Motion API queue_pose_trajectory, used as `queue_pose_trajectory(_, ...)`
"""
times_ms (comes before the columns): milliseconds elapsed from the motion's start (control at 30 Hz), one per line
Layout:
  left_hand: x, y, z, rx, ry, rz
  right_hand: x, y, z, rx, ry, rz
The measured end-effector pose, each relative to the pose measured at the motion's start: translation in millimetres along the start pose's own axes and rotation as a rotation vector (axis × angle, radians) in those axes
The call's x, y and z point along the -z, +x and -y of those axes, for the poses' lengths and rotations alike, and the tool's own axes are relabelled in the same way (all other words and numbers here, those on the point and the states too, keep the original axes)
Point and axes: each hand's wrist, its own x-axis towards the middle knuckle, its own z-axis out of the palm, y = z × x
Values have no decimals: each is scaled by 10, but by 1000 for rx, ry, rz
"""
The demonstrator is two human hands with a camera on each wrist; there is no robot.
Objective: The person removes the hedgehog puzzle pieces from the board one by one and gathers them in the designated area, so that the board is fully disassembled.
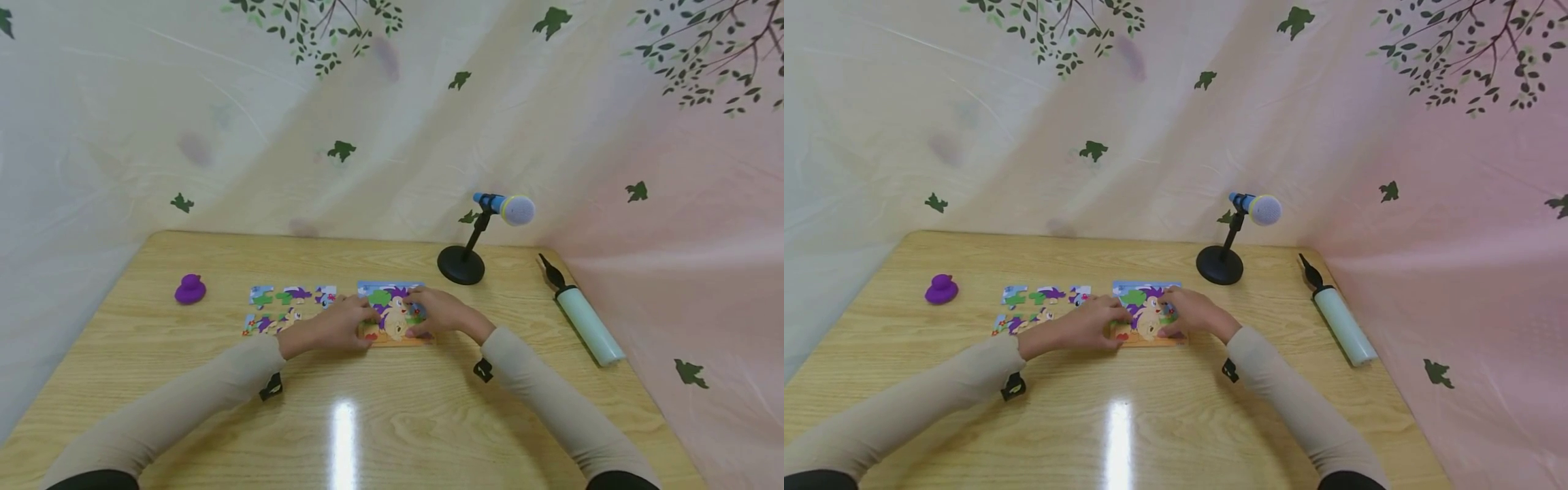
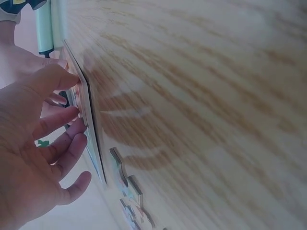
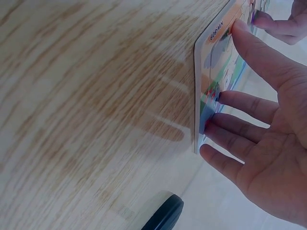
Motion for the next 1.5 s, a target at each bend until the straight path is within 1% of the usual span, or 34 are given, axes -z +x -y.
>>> queue_pose_trajectory(300,14,-11,-20,-38,81,7,-7,7,-9,16,-1,-8)
queue_pose_trajectory(600,-1,-28,6,-79,115,-7,14,3,2,4,-1,-1)
queue_pose_trajectory(733,-15,-49,30,-100,153,-25,9,3,5,1,1,-5)
queue_pose_trajectory(833,-22,-84,62,-120,179,-53,6,-4,6,-2,4,-8)
queue_pose_trajectory(1067,20,-271,151,-143,209,-105,12,-18,7,27,-29,-26)
queue_pose_trajectory(1267,83,-471,245,-169,198,-149,14,-33,12,20,-29,-23)
queue_pose_trajectory(1500,124,-713,385,-181,227,-175,20,-12,17,23,-40,-21)
